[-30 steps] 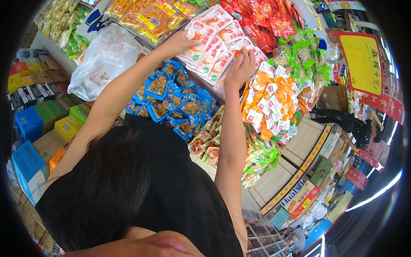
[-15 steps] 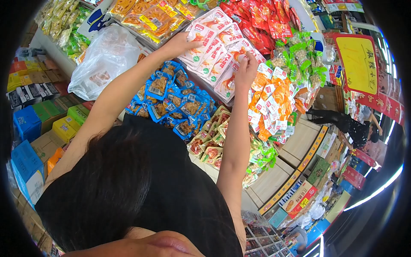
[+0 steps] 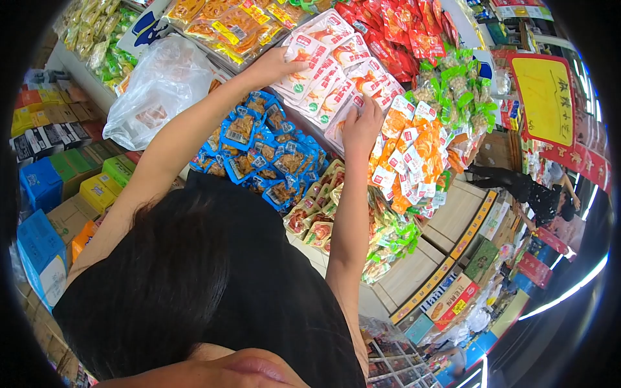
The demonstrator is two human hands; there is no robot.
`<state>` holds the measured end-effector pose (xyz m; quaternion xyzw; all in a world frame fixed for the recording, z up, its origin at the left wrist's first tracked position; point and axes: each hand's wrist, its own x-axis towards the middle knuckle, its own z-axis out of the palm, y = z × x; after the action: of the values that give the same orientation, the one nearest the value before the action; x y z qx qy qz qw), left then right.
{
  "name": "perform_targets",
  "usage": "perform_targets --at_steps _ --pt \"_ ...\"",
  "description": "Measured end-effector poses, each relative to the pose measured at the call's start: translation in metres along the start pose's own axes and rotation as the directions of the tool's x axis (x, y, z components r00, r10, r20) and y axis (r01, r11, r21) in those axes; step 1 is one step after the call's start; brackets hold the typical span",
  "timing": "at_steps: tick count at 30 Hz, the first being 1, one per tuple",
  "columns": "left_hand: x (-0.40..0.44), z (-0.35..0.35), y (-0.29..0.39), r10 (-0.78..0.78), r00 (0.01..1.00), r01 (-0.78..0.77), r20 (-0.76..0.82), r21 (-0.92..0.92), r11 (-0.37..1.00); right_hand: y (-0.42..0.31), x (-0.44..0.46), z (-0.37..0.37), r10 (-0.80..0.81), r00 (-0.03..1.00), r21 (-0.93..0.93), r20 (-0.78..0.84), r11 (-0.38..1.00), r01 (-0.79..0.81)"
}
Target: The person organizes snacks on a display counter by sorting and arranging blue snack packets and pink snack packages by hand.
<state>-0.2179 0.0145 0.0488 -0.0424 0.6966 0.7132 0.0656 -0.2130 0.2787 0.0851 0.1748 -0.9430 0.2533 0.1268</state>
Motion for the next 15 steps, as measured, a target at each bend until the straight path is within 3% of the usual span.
perform_targets --at_steps 7,15 --pt "-0.003 0.0 0.005 0.047 0.999 -0.047 -0.005 -0.011 0.999 -0.004 0.006 -0.004 0.056 0.998 -0.112 0.042 0.992 -0.051" --pt "-0.009 0.0 0.015 0.028 1.0 -0.027 0.014 -0.058 0.998 -0.005 0.007 -0.003 0.061 0.998 -0.012 -0.013 0.998 -0.061"
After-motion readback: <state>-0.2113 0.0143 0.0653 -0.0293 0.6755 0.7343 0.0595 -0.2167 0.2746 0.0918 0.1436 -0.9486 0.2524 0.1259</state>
